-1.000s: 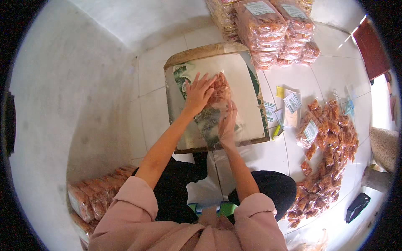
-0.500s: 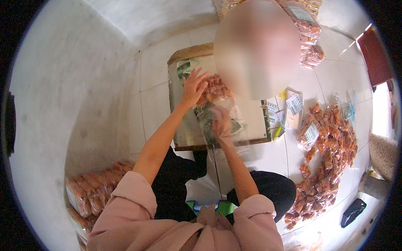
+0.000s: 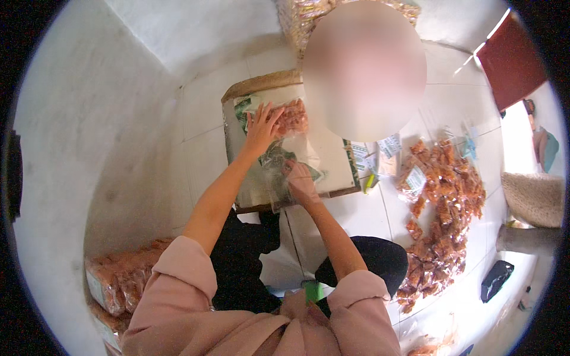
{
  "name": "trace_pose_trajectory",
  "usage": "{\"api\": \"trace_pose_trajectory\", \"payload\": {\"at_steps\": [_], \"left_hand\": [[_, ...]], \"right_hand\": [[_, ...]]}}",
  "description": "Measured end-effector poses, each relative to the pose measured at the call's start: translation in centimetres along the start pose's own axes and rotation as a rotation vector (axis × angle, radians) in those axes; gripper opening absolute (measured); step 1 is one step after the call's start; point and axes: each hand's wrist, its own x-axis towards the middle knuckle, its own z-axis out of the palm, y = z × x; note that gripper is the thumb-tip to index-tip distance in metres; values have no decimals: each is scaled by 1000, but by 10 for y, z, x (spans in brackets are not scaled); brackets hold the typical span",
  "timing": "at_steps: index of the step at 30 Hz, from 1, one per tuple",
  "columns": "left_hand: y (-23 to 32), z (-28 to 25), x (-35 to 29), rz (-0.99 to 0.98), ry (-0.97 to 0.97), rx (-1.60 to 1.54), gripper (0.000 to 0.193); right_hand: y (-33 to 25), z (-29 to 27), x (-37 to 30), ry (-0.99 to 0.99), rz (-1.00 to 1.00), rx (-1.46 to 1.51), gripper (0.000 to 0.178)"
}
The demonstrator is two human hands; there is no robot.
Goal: The person picks up several small packets of snacks from a pile on the tiled floor and puts them into a larger plastic bag by hand, then flattens the bag on a wooden board to organize the contents.
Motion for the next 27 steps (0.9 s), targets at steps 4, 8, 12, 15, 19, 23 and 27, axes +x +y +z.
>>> {"api": "trace_pose_trajectory", "payload": {"at_steps": [4,8,12,15,19,23,27], "left_hand": [[26,-7,-14,91,-47,-187,53],[96,-28,-12,80,-552,-119,59],[180,-62,-6,231,-591,-322,57],[224,-76,-1,397,-439,-487,47],[271,-83,-2,499,-442,-576,44],[339,-68,-3,523,-463,-721,41],[381,0,-14,334,-584,-1024,38]], "right_hand": [[-7,-36,-51,-55,49,20,22],[7,-92,-92,-339,214,-11,23],[31,-180,-118,-184,463,93,20],[35,-256,-139,142,478,124,24],[22,-330,-172,396,725,236,22],[72,-369,-255,514,797,-48,20],[118,-341,-307,573,924,149,20]]}}
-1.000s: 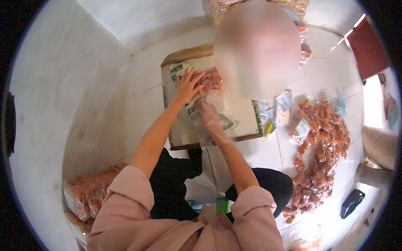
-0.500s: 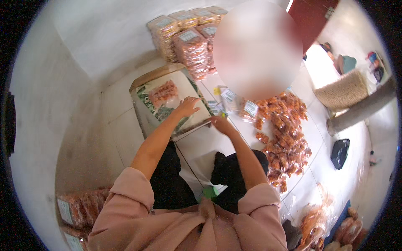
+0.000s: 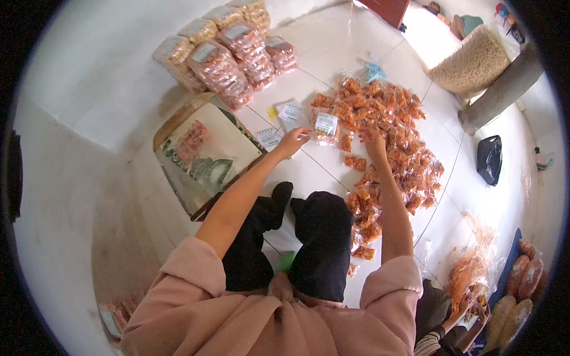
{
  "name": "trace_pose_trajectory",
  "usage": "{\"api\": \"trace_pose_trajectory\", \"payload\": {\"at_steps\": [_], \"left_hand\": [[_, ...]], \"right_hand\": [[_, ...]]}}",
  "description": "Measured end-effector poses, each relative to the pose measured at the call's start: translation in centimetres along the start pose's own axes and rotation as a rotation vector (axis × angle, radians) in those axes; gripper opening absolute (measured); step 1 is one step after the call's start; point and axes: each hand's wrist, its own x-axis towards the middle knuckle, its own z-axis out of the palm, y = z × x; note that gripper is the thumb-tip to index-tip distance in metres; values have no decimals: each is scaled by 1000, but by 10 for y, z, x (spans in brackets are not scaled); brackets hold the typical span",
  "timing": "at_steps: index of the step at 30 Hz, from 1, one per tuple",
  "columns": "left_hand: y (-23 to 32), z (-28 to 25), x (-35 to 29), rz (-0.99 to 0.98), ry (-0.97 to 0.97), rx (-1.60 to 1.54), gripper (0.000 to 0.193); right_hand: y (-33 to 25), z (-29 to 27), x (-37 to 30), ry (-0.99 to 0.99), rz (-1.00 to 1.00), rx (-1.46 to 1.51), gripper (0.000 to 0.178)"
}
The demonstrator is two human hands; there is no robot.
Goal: The person picks up several small packets of snacks from a pile on the tiled floor and puts them into a larger plastic bag by hand, then flattens the bag on a wooden board to organize the contents.
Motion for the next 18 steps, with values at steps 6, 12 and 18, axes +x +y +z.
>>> {"api": "trace_pose_trajectory", "payload": {"at_steps": [6,12,18], "left_hand": [[-96,96,18,-342,117,-496,29],[-115,183,43,-590,177,-813,30],[-146,206,33,-579,238,-807,29]], "right_hand": [[85,85,2,-85,330,29,22],[231,145,40,264,289,-310,45],[225,192,70,331,552,-209,63]]}}
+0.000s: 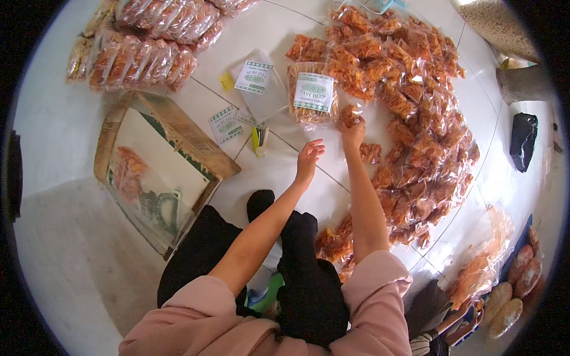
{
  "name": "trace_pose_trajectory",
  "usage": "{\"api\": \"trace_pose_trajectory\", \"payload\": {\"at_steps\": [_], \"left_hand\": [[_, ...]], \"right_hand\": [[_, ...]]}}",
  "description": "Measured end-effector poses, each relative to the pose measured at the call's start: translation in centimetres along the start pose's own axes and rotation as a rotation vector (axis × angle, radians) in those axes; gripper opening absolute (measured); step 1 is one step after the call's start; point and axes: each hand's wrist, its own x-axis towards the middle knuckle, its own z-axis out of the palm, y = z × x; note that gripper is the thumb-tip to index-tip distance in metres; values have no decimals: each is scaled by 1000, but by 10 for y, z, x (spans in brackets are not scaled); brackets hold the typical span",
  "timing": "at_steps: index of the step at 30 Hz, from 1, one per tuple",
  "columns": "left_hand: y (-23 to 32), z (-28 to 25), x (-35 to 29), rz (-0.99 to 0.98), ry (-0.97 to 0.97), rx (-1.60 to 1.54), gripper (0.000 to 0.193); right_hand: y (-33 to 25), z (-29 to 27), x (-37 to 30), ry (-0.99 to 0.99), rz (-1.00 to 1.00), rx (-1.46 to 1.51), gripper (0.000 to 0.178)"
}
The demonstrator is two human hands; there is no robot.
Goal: The person picks up several small packets of snacks from a pile on the tiled floor and puts them into a larger plastic bag by hand, then flattens the bag on a wooden board to organize the contents.
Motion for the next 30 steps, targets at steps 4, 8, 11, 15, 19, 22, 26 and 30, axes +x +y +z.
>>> {"api": "trace_pose_trajectory", "payload": {"at_steps": [4,8,11,15,19,22,26,30], "left_hand": [[-4,-4,3,11,-15,13,34],[30,5,3,-129,-69,-10,40],[39,2,8,-352,-426,169,34],[25,0,-3,-390,-410,-77,29],[19,3,-7,-302,-191,-154,30],[14,-11,4,-288,-225,-14,31],[11,-16,11,-228,-213,-45,34],[25,-9,6,-458,-191,-302,34]], "right_hand": [[8,-19,-24,-317,282,297,62],[-1,-53,-80,-336,337,676,44],[3,-68,-106,-495,375,864,20],[10,-75,-115,-572,226,686,18],[36,-80,-95,-218,-270,119,22],[37,-74,-83,136,-248,-201,36],[28,-57,-86,131,-147,-325,52],[25,-63,-79,-23,-43,175,52]]}}
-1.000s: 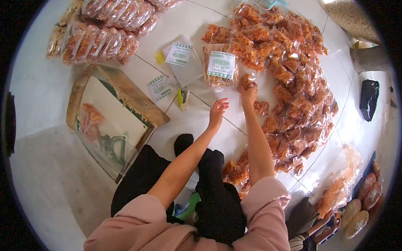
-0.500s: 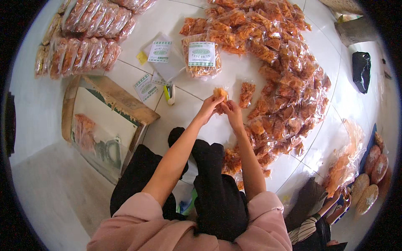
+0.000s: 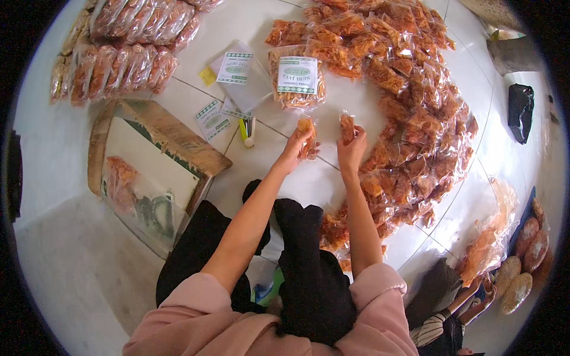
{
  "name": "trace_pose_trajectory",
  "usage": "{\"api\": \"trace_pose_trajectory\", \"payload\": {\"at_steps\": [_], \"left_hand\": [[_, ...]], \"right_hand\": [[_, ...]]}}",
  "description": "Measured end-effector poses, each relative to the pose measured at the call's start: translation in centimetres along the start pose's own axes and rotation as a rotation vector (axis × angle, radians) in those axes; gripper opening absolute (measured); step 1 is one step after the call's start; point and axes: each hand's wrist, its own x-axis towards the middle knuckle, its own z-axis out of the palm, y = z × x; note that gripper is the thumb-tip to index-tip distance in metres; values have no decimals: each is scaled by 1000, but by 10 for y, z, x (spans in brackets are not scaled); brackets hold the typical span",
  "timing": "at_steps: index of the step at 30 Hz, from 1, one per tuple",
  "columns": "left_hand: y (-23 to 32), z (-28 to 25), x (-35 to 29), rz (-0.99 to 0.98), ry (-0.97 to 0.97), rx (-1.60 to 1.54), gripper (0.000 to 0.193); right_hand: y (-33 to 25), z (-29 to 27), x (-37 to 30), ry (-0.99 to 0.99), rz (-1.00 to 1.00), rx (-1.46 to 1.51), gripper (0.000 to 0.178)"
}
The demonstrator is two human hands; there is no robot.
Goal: The person picks up several small packets of snacks from a pile on the tiled floor and puts them into a larger plastic bag by hand, then flattens the bag on a wooden board to organize the contents.
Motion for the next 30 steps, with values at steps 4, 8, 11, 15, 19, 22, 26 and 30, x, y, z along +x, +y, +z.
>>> {"api": "trace_pose_trajectory", "payload": {"at_steps": [4,8,11,15,19,22,26,30], "left_hand": [[21,-11,-8,-94,-47,-91,34],[37,-18,-9,-320,-342,-14,59],[44,-8,-16,-422,-431,52,67],[38,-15,-18,-315,-478,31,73],[32,-17,-10,-13,-294,98,72],[37,-18,-6,-44,-314,76,71],[36,-18,-14,-351,-453,-211,74],[27,-13,-17,-168,-415,-9,67]], "right_hand": [[-47,-16,-5,-68,-253,-6,50],[-74,-31,-9,-249,-741,-232,45],[-71,-28,-11,-460,-849,-242,33],[-75,-16,-14,-402,-851,-168,31],[-75,-1,-30,-317,-328,321,34],[-66,7,-35,-192,-44,472,40],[-64,12,-41,-322,21,377,38],[-54,19,-39,-128,-252,-7,34]]}}
